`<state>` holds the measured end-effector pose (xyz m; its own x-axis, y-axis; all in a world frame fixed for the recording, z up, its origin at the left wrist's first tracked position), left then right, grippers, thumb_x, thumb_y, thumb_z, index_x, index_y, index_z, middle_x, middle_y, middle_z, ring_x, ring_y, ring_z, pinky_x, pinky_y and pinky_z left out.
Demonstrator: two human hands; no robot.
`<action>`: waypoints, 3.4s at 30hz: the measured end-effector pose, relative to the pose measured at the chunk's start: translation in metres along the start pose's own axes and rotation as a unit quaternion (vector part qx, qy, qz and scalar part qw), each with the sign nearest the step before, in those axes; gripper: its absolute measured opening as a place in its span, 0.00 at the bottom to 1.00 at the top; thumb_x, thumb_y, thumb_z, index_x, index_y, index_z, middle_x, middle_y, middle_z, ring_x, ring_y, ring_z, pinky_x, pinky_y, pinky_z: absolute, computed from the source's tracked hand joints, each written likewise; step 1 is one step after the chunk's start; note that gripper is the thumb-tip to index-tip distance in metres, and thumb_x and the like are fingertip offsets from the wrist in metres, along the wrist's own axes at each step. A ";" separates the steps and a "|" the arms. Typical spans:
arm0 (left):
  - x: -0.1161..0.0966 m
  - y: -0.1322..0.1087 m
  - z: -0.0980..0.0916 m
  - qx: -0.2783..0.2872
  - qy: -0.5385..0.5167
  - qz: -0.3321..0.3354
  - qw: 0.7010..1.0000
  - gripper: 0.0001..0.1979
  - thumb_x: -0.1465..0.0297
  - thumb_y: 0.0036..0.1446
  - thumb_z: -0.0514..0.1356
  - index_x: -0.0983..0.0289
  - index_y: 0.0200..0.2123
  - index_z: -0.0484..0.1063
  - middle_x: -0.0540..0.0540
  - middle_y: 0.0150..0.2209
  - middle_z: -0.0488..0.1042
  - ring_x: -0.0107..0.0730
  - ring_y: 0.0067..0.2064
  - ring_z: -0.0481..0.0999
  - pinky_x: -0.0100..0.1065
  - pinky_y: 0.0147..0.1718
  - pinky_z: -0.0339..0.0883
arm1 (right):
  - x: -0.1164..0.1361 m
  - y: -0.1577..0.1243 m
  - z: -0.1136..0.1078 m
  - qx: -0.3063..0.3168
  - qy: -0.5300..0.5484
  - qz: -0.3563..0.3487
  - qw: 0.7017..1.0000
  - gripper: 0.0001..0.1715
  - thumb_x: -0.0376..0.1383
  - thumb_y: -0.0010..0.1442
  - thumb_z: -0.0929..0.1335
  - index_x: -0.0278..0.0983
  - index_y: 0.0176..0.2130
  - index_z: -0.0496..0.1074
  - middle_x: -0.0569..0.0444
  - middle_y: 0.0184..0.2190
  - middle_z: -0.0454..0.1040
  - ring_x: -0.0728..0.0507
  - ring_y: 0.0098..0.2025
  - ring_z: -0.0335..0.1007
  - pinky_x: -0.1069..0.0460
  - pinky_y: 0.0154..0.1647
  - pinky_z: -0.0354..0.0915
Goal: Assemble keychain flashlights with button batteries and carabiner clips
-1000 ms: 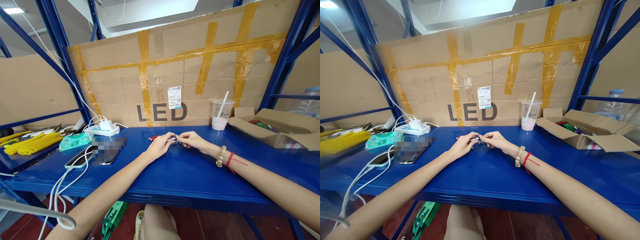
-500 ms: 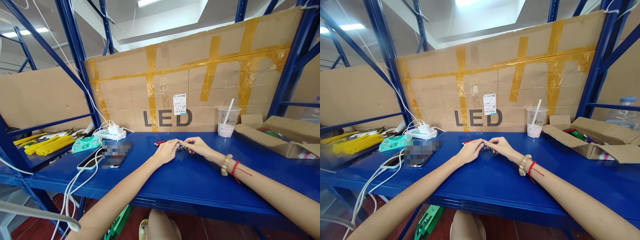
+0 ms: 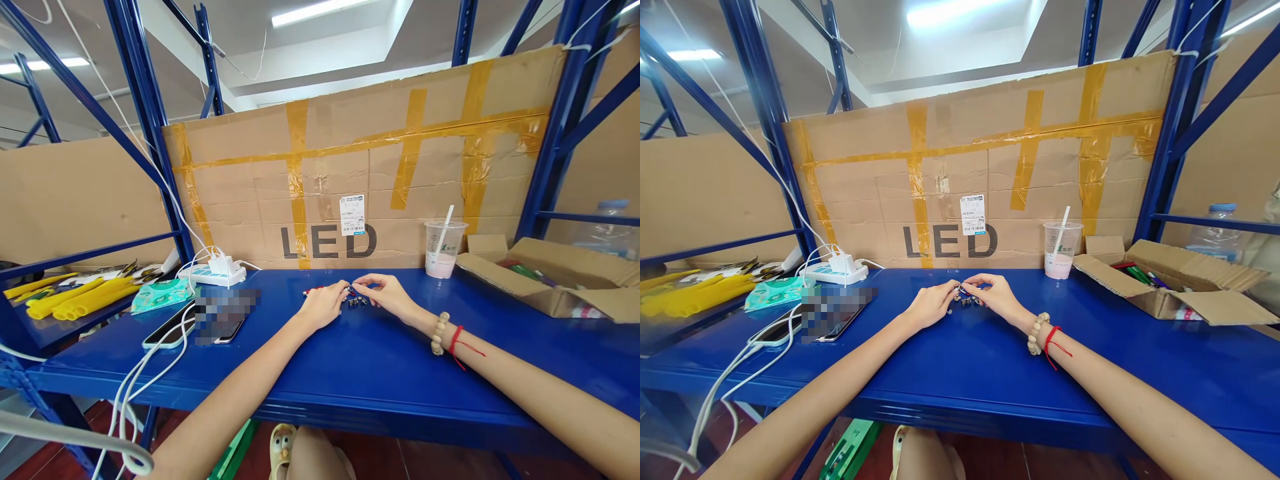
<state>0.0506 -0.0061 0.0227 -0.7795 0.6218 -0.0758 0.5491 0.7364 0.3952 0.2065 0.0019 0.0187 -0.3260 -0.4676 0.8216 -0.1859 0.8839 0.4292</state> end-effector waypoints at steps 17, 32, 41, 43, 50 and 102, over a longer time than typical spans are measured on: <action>-0.002 -0.003 0.001 -0.023 -0.099 0.072 0.992 0.13 0.67 0.65 0.40 0.60 0.44 0.61 0.52 0.38 0.72 0.31 0.37 0.73 0.29 0.33 0.63 | 0.023 -0.003 -0.018 0.012 -0.334 -0.279 0.900 0.17 0.49 0.57 0.64 0.43 0.34 0.78 0.54 0.32 0.73 0.51 0.26 0.66 0.55 0.26 0.56; -0.004 -0.002 -0.002 -0.008 -0.019 0.052 0.998 0.13 0.65 0.65 0.39 0.61 0.46 0.58 0.54 0.40 0.73 0.36 0.38 0.75 0.30 0.29 0.64 | 0.026 -0.003 -0.018 0.007 -0.312 -0.273 0.910 0.17 0.47 0.59 0.63 0.43 0.35 0.77 0.54 0.32 0.74 0.49 0.28 0.68 0.54 0.26 0.58; -0.003 -0.002 0.002 -0.024 -0.020 0.077 0.997 0.13 0.66 0.65 0.39 0.62 0.44 0.59 0.55 0.39 0.73 0.34 0.39 0.74 0.32 0.35 0.65 | 0.023 -0.004 -0.017 0.017 -0.306 -0.269 0.913 0.15 0.45 0.59 0.63 0.44 0.35 0.77 0.54 0.31 0.74 0.48 0.28 0.69 0.53 0.26 0.58; -0.003 -0.002 0.001 -0.035 -0.012 0.087 0.995 0.13 0.66 0.65 0.39 0.62 0.44 0.59 0.56 0.40 0.72 0.34 0.42 0.73 0.33 0.38 0.65 | 0.023 -0.004 -0.017 0.018 -0.306 -0.270 0.913 0.16 0.46 0.59 0.63 0.43 0.34 0.77 0.54 0.32 0.74 0.48 0.29 0.68 0.53 0.26 0.58; -0.001 -0.002 0.001 -0.065 -0.042 0.104 0.992 0.11 0.67 0.65 0.41 0.62 0.43 0.60 0.55 0.41 0.71 0.33 0.42 0.70 0.33 0.42 0.64 | 0.018 -0.001 -0.018 0.020 -0.285 -0.255 0.924 0.16 0.46 0.58 0.64 0.41 0.33 0.76 0.53 0.32 0.73 0.48 0.27 0.67 0.53 0.27 0.59; -0.008 -0.004 -0.006 -0.073 0.020 0.038 0.996 0.14 0.68 0.64 0.39 0.60 0.45 0.62 0.52 0.40 0.70 0.32 0.42 0.71 0.33 0.42 0.65 | 0.033 -0.009 -0.013 -0.062 -0.390 -0.337 0.855 0.16 0.44 0.60 0.62 0.40 0.33 0.75 0.56 0.35 0.73 0.53 0.26 0.67 0.57 0.22 0.53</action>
<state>0.0530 -0.0156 0.0273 -0.7511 0.6602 -0.0047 0.5589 0.6396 0.5278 0.2097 -0.0213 0.0473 -0.7114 -0.6945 -0.1075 -0.4914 0.3822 0.7826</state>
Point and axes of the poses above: each hand's wrist, its own y-axis towards the middle knuckle, its own z-axis out of the palm, x = y × z, the point moved 3 cm from there along y, towards the middle knuckle
